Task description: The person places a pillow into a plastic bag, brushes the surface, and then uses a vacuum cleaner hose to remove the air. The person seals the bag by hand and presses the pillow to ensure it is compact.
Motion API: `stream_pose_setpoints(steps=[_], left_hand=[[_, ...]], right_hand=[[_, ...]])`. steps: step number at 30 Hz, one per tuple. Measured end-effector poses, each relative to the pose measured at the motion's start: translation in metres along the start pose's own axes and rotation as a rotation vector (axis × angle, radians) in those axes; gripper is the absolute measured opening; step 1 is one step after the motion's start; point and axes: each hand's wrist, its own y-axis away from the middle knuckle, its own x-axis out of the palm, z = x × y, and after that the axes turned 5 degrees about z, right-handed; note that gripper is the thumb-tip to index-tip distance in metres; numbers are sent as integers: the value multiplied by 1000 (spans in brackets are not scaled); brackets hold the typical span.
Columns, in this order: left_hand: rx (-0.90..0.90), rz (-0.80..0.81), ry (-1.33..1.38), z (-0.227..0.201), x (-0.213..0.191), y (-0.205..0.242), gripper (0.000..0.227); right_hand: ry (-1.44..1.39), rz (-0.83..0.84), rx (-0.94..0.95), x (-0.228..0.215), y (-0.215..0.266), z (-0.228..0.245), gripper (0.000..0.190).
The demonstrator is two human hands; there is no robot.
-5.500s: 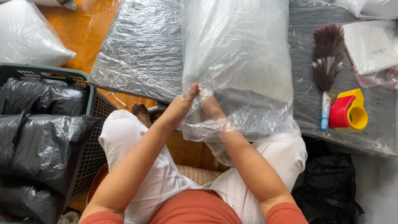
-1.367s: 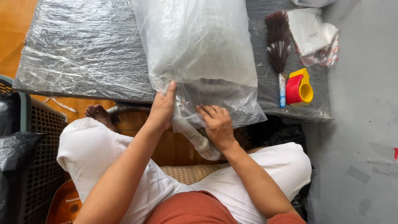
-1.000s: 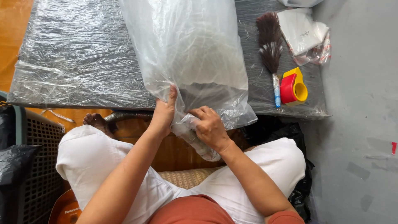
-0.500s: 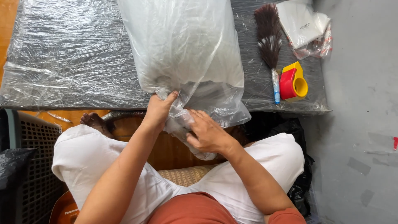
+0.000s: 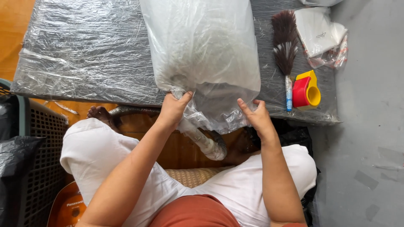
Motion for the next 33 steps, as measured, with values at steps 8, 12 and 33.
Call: stream_pose_setpoints(steps=[8,12,33], left_hand=[[-13,-2,-14,-9,2,6,53],[-13,11,-3,-10,1,6,53],[15,-16,5,-10,0,5,49]], right_hand=[[-904,189,77,50,-6,7,42],[-921,226,74,47,2,17,33],[-932,396,-9,70,-1,29,30]])
